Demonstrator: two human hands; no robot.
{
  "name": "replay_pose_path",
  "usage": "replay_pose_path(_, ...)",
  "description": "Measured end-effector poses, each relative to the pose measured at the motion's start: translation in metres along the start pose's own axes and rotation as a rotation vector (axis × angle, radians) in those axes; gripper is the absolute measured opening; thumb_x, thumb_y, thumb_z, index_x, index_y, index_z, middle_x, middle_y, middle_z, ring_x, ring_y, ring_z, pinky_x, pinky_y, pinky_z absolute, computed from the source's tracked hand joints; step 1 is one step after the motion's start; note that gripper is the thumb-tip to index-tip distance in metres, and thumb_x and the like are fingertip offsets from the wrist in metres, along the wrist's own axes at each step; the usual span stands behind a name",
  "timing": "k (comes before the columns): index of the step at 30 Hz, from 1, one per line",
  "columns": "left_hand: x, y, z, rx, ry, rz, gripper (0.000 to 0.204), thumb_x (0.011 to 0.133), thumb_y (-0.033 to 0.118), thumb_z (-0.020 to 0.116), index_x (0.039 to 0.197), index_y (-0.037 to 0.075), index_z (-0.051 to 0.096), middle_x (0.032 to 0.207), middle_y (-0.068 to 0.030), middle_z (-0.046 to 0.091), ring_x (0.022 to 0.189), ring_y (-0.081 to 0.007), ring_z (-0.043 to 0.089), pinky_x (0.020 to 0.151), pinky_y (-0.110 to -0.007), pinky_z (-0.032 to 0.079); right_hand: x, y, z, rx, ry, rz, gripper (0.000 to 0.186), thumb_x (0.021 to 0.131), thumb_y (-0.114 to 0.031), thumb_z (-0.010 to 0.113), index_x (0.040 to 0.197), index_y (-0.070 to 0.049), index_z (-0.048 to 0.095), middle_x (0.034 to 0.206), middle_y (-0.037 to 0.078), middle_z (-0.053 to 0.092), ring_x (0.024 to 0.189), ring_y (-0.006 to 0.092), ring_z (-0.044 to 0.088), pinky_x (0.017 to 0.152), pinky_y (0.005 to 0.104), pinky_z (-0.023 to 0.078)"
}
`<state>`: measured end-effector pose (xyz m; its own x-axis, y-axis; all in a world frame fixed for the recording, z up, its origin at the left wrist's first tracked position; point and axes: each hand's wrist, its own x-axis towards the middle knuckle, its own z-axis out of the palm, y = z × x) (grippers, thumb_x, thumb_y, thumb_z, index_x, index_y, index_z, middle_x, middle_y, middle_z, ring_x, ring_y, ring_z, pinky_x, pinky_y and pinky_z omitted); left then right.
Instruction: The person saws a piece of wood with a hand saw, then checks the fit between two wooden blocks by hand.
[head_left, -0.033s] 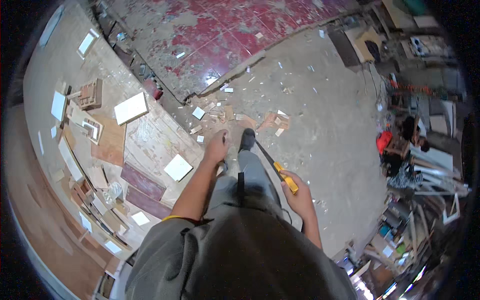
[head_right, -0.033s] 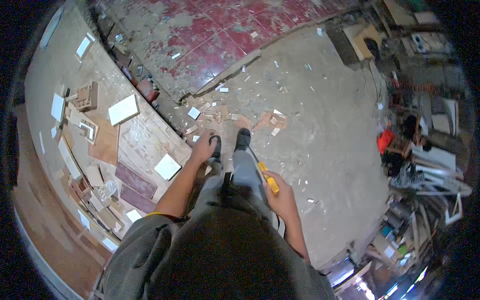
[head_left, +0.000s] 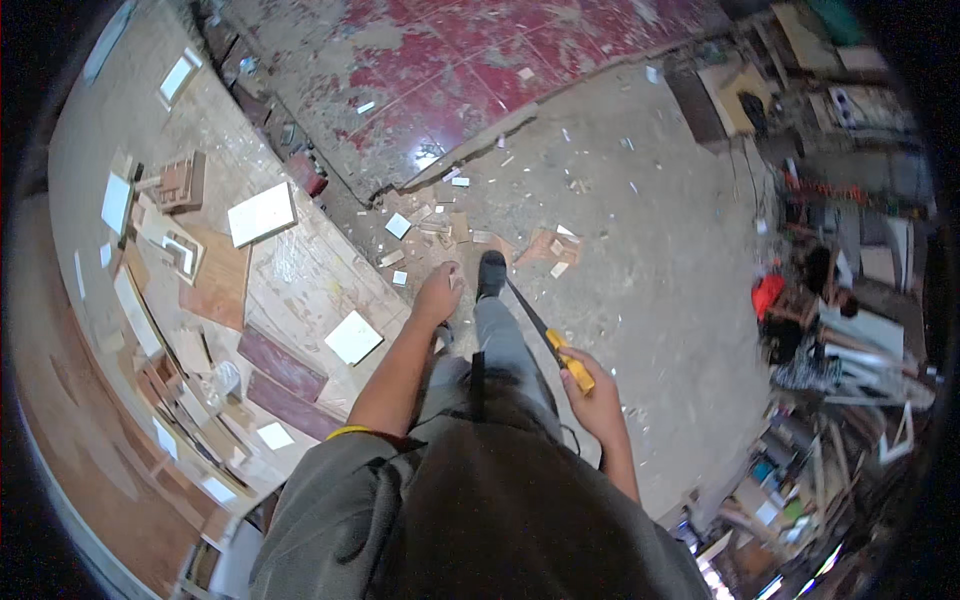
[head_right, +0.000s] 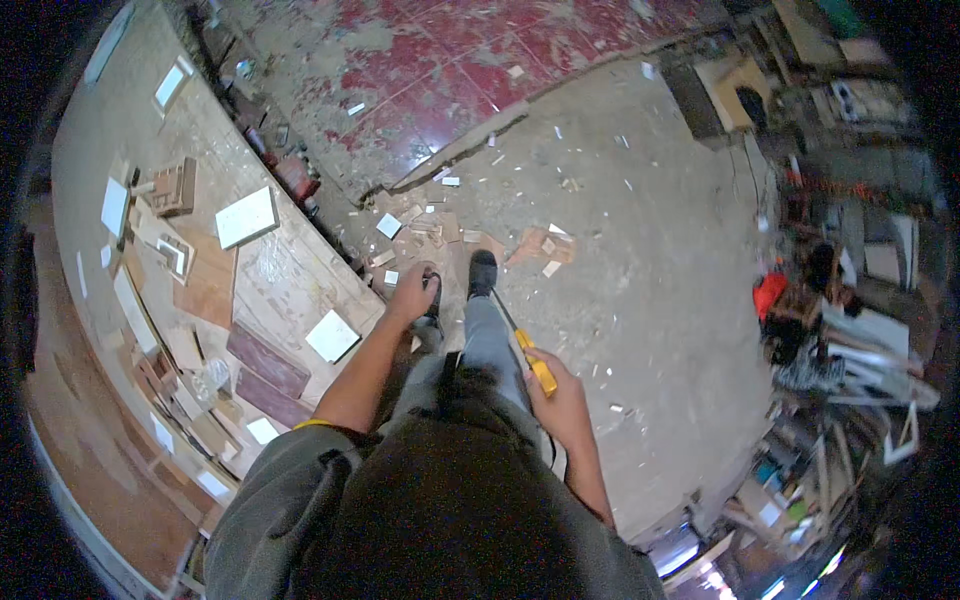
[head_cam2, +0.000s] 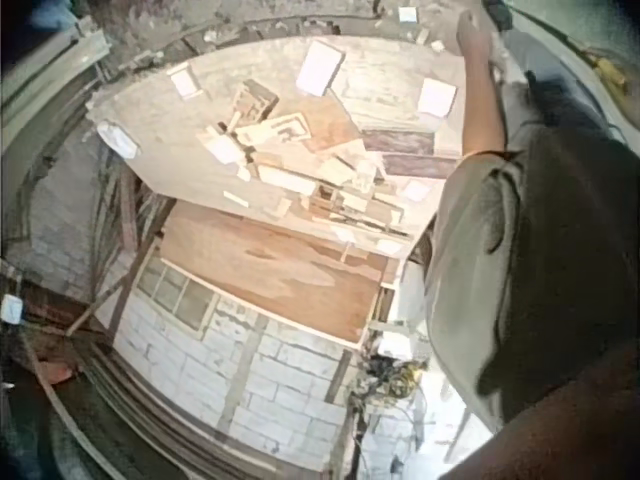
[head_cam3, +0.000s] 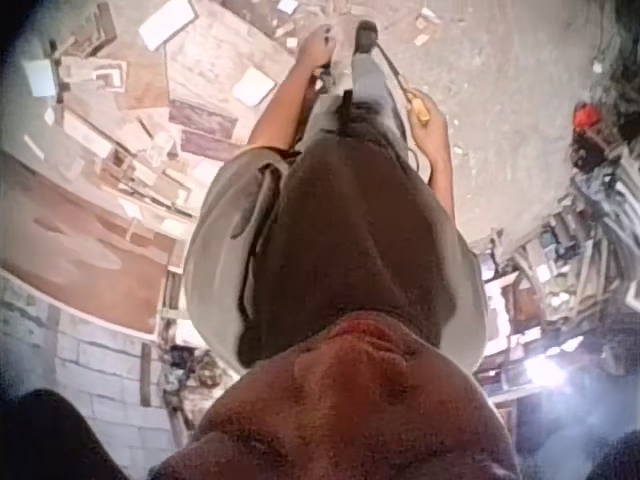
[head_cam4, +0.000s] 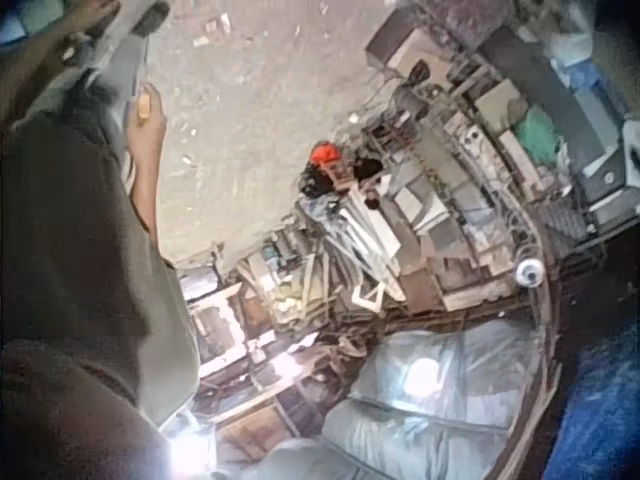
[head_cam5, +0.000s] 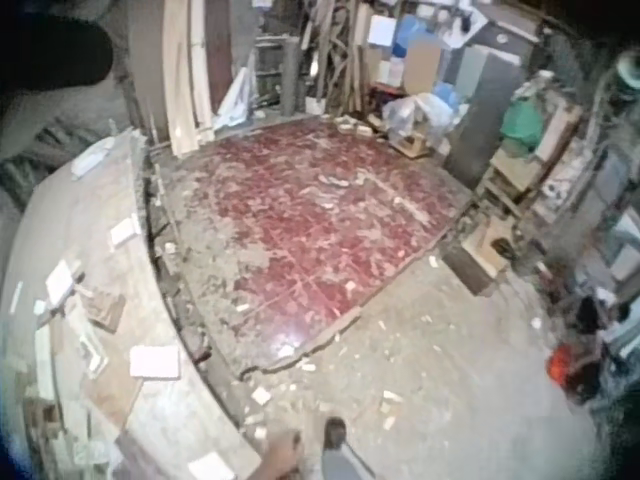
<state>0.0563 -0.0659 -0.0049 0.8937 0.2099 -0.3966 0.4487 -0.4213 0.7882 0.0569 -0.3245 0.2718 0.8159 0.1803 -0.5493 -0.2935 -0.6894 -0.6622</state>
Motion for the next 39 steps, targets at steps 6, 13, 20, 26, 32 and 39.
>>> replay_pose_path(6,0.070,-0.134,0.080,-0.083,0.123,-0.503,0.037,0.088,0.026,0.061,0.122,0.011,0.058,0.111,-0.0246,0.066,0.106,-0.0417,0.063,0.091,-0.049,0.050,0.087,0.050,0.018,0.028,-0.193,0.030,0.031,0.094,-0.009,0.064,0.124,-0.003,0.063,0.121,0.014,0.067,0.113,0.0199,0.061,0.099,0.0316,0.045)
replay_pose_path(13,0.195,-0.245,0.113,0.125,0.231,-0.598,0.042,0.084,0.029,0.064,0.119,0.006,0.059,0.114,-0.0239,0.063,0.107,-0.0417,0.062,0.090,-0.050,0.051,0.183,0.138,0.014,0.036,-0.095,0.110,0.028,0.093,-0.008,0.064,0.120,-0.001,0.063,0.105,0.011,0.068,0.094,0.0169,0.063,0.085,0.0288,0.050)
replay_pose_path(20,0.274,-0.368,0.119,0.398,0.196,-0.710,0.074,0.073,0.029,0.085,0.134,0.008,0.049,0.133,-0.0194,0.054,0.122,-0.0385,0.054,0.101,-0.048,0.048,0.240,0.234,0.023,-0.091,0.101,0.068,0.028,0.095,-0.016,0.064,0.117,0.002,0.061,0.097,0.010,0.067,0.086,0.0144,0.062,0.082,0.0281,0.050)
replay_pose_path(26,0.292,-0.463,0.139,0.597,0.108,-0.667,0.107,0.067,0.035,0.090,0.153,0.016,0.027,0.157,-0.0173,0.029,0.144,-0.0439,0.029,0.112,-0.057,0.036,0.240,0.306,0.042,-0.036,0.140,0.324,0.043,0.094,-0.036,0.066,0.113,0.002,0.056,0.093,0.007,0.060,0.078,0.0121,0.056,0.069,0.0268,0.047)
replay_pose_path(32,0.318,-0.462,0.174,0.713,-0.026,-0.770,0.114,0.074,0.046,0.082,0.158,0.018,0.010,0.162,-0.0167,0.020,0.146,-0.0468,0.022,0.116,-0.064,0.025,0.244,0.332,0.058,0.027,0.242,0.314,0.035,0.095,-0.029,0.068,0.112,0.000,0.057,0.092,0.009,0.064,0.078,0.0170,0.063,0.071,0.0302,0.052)
replay_pose_path(39,0.320,-0.479,0.182,0.584,0.201,-0.709,0.070,0.088,0.025,0.063,0.148,0.009,0.030,0.140,-0.0191,0.042,0.129,-0.0450,0.044,0.103,-0.067,0.037,0.233,0.329,0.067,-0.113,0.269,0.231,0.031,0.093,-0.024,0.068,0.108,0.001,0.059,0.088,0.009,0.065,0.076,0.0164,0.062,0.068,0.0310,0.053)
